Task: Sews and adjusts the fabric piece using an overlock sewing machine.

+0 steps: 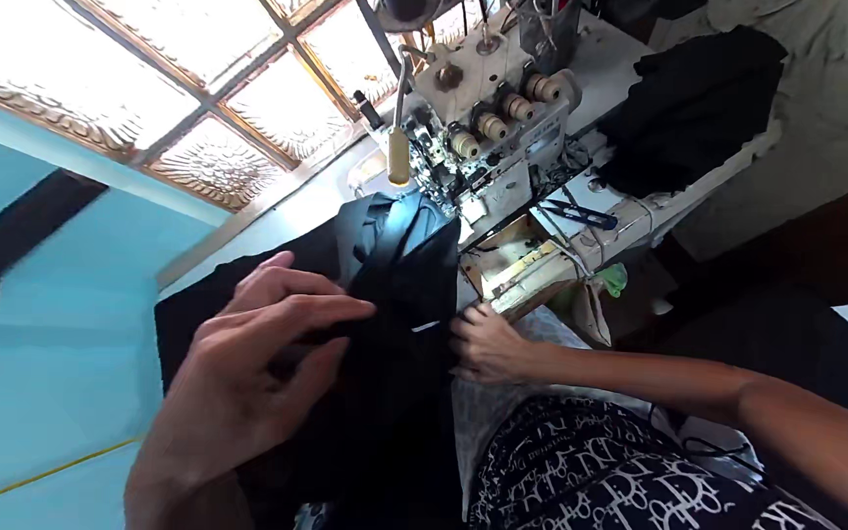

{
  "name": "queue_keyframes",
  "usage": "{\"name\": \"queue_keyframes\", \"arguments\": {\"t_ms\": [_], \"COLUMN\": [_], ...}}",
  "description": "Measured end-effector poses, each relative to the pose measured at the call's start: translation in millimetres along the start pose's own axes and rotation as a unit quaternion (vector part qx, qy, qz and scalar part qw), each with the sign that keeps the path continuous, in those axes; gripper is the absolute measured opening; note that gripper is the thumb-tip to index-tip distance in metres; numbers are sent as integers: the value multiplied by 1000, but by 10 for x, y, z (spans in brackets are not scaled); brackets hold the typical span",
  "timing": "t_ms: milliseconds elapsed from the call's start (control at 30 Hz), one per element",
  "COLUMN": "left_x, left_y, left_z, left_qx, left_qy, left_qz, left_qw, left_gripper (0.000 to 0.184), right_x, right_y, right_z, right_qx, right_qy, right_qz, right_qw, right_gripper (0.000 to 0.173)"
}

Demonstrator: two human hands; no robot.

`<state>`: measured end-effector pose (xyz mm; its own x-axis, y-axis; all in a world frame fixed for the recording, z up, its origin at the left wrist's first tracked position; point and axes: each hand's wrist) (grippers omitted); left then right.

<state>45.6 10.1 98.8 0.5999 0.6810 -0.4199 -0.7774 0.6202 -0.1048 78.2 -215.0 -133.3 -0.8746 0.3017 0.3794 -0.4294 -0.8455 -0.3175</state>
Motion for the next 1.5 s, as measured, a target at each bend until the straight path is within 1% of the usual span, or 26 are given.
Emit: {"name": "queue_keyframes", "arguments": {"t_ms": [33,100,133,233,267,300,333,400,433,467,533,600,633,700,767,833,867,967,1033,1100,1200,1233,1267,1333,1400,1500], "left_x": [-56,-166,-204,-173,-125,-62,15,179,252,311,371,367,346,270,172,69,17,-117,-171,-166,-87,-64,-51,-33,-22,-9], "left_y": [-61,-195,-257,-346,-346,-332,-311,-253,-219,-180,-92,-24,-5,8,8,2,3,26,63,107,159,167,170,173,182,204], "left_z": [-32,-69,-69,4,41,66,78,80,71,58,23,-6,-4,13,10,-26,-47,-86,-97,-102,-117,-120,-125,-147,-169,-189], "left_qx": [8,20,23,22,19,15,14,16,14,11,17,18,17,15,15,17,20,27,24,26,35,38,41,43,47,51], "left_qy": [6,11,7,-56,-89,-120,-144,-162,-161,-155,-138,-120,-121,-124,-131,-135,-141,-156,-167,-178,-186,-187,-185,-181,-181,-183], "left_qz": [-22,-55,-65,-68,-48,-25,-3,37,52,66,90,88,85,75,66,52,51,50,48,56,66,67,69,72,74,79], "left_qw": [1000,998,998,996,995,992,990,986,986,986,986,989,989,989,989,989,988,986,984,982,980,979,979,980,980,979], "left_gripper": [21,20,20,23,26,28,30,31,31,32,32,31,31,31,31,30,30,30,29,29,29,28,27,27,26,24], "right_x": [92,263,321,428,458,470,448,310,214,133,38,-20,-64,-136,-183,-204,-206,-233,-283,-325,-384,-373,-350,-291,-237,-241], "right_y": [-100,-404,-565,-958,-1026,-1033,-987,-786,-661,-534,-332,-247,-249,-305,-397,-499,-542,-626,-645,-634,-623,-625,-630,-644,-662,-708], "right_z": [-15,120,216,397,458,481,450,249,104,10,72,314,435,698,909,1026,1057,1067,1059,1125,1233,1277,1312,1345,1357,1313], "right_qx": [31,82,87,-116,-139,-118,-55,128,194,219,191,106,47,-71,-165,-199,-181,-66,-18,0,0,13,26,53,77,63], "right_qy": [-15,-87,-116,-102,-102,-110,-115,-137,-141,-149,-166,-169,-160,-144,-127,-105,-90,-47,-39,-59,-138,-167,-184,-213,-223,-173], "right_qz": [7,-1,-6,24,26,23,17,14,27,44,56,39,30,4,-19,-33,-46,-95,-96,-80,1,25,44,67,64,80], "right_qw": [999,993,989,988,985,987,992,982,970,963,966,979,985,987,978,974,978,992,995,995,990,986,981,973,970,980], "right_gripper": [39,39,38,19,16,18,23,42,47,46,34,22,18,19,23,23,24,26,27,22,12,11,11,20,30,23]}}
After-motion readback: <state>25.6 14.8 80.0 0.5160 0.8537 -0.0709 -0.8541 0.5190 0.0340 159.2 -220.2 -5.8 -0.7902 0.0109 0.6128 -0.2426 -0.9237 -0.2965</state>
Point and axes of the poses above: each hand's wrist, its own y-axis away from the middle knuckle, its own z-axis out of the back of the hand, x = y × z, and after that the axes turned 11 degrees about x, right-handed
